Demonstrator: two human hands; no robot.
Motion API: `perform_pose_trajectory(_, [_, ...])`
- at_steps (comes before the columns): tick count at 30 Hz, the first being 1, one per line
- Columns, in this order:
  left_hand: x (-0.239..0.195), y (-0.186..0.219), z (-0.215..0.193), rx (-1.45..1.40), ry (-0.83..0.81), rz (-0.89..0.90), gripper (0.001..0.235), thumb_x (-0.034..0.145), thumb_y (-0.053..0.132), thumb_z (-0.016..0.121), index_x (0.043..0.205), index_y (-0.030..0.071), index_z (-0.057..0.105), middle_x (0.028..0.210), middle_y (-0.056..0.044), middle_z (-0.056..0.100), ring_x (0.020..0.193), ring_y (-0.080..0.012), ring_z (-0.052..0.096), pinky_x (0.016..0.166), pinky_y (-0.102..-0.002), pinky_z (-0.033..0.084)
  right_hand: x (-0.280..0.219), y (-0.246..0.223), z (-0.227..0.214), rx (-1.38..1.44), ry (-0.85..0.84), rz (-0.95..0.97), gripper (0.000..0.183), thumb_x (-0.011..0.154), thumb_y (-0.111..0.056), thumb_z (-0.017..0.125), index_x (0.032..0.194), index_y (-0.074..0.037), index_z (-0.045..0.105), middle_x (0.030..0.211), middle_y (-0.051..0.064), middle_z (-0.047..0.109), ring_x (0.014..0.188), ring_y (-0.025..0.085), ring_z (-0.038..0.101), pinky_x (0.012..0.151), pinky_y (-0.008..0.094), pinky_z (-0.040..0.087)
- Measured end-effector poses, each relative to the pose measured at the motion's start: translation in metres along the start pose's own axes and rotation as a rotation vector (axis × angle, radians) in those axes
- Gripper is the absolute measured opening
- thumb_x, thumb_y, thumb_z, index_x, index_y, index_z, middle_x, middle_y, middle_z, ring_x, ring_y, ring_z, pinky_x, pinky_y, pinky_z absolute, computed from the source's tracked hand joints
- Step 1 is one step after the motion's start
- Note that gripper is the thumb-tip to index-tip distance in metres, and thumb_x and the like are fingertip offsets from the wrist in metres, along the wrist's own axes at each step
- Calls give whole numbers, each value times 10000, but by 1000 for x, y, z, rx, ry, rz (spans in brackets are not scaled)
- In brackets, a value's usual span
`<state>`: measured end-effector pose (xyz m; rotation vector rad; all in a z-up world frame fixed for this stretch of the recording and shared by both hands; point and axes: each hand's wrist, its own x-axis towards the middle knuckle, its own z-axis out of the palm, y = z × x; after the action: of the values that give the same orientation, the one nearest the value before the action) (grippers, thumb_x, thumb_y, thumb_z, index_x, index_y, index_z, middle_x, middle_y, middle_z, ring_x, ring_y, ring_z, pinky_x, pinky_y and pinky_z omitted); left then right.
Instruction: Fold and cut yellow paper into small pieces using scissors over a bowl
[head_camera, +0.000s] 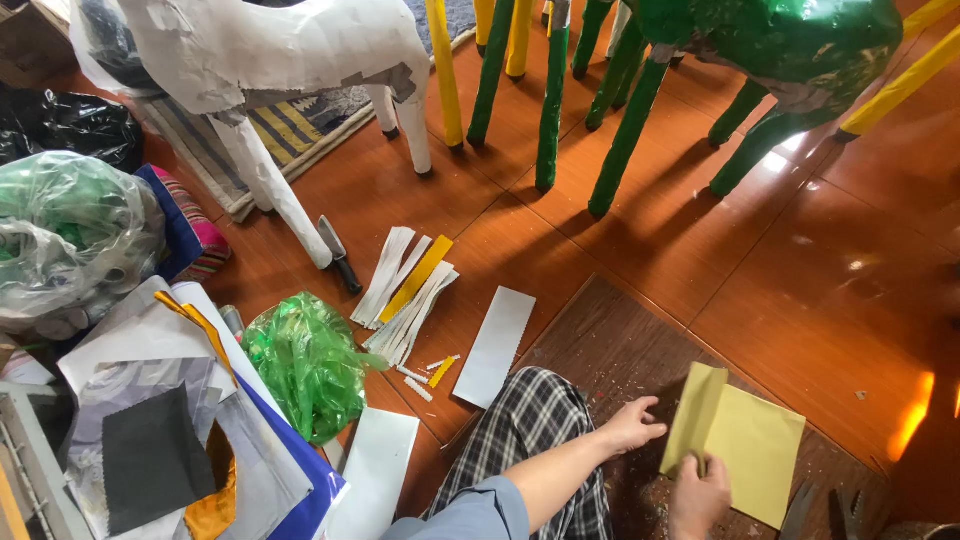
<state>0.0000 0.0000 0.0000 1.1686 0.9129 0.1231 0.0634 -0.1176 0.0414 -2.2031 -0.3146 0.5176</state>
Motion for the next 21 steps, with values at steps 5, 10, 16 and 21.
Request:
perform_pose_trajectory(5, [-46, 57, -10, -26, -221, -18, 1063, 663, 556, 599, 1495, 21, 209, 1511, -217, 309, 1370, -332, 363, 1143, -453, 332, -27, -18, 9, -245, -39, -259, 208, 971, -18, 567, 1165, 1, 640, 1058, 170, 664, 930, 287, 628, 807, 400, 542])
perform_pose_trajectory(10, [-45, 60, -13, -150, -164, -144, 709, 770, 445, 645, 1347, 61, 495, 1326, -163, 555, 1264, -276, 521, 1126, -378, 390, -25, 14, 38, -360, -322, -549, 521, 858, -61, 562, 1367, -22, 458, 1340, 211, 536, 1128, 398, 597, 930, 512, 512])
perform_pose_trajectory(16, [51, -28, -13, -93, 254, -187, 274, 810, 93, 569, 1053, 0, 655, 987, -126, 691, 880, -242, 673, 714, -365, 555, -14, -12, -12, -364, -597, -432, 389, 846, -216, 560, 1219, -148, 646, 1174, 92, 722, 1076, 231, 678, 918, 370, 490])
perform_pose_trajectory(21, [69, -14, -21, -191, 167, -16, 409, 809, 107, 675, 1119, -153, 617, 902, -299, 665, 831, -375, 690, 651, -480, 552, 48, 51, -91, -846, -341, -31, 441, 923, -497, 526, 1209, -197, 677, 1104, 174, 737, 1046, 380, 693, 843, 532, 554])
